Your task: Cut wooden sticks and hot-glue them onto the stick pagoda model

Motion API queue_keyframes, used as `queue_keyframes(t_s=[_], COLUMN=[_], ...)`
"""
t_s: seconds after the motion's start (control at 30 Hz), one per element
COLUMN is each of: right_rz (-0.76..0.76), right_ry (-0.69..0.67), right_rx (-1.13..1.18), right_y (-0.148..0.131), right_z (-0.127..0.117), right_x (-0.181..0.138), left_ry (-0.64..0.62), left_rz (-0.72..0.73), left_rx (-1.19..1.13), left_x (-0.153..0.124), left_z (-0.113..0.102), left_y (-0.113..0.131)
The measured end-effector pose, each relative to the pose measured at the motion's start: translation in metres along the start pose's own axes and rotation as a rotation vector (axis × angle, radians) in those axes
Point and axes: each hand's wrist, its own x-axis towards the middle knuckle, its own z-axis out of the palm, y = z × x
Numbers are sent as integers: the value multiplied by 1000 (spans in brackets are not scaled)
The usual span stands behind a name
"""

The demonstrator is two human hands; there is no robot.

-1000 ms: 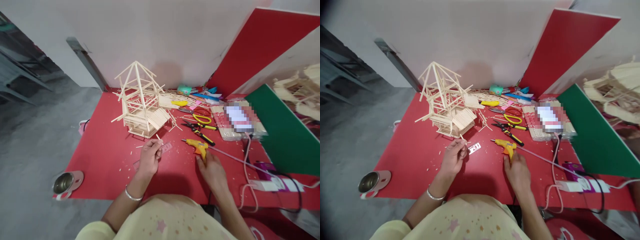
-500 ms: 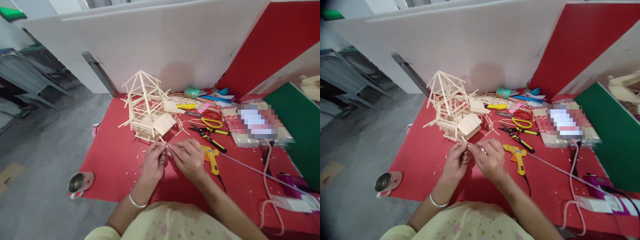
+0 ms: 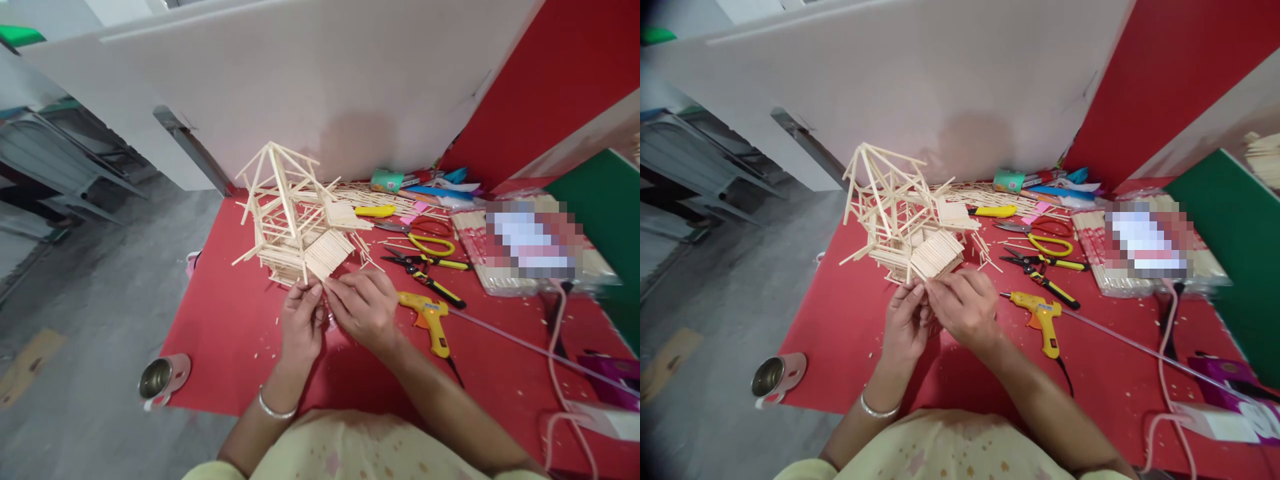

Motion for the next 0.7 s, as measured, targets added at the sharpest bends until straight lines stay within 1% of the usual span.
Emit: queue_keyframes(t_s=[0.13,0.7], right_rz=[-15,16], right_ry=[0,-19], right_rx=[-3,-26], right_y=[1,5], right_z=[4,11], right_x=[5,-1], left_ry=[8,-10], left_rz=[47,74], left_rx=[-6,2], left_x=[6,10], left_z=[-1,0], left_y=[-1,-1])
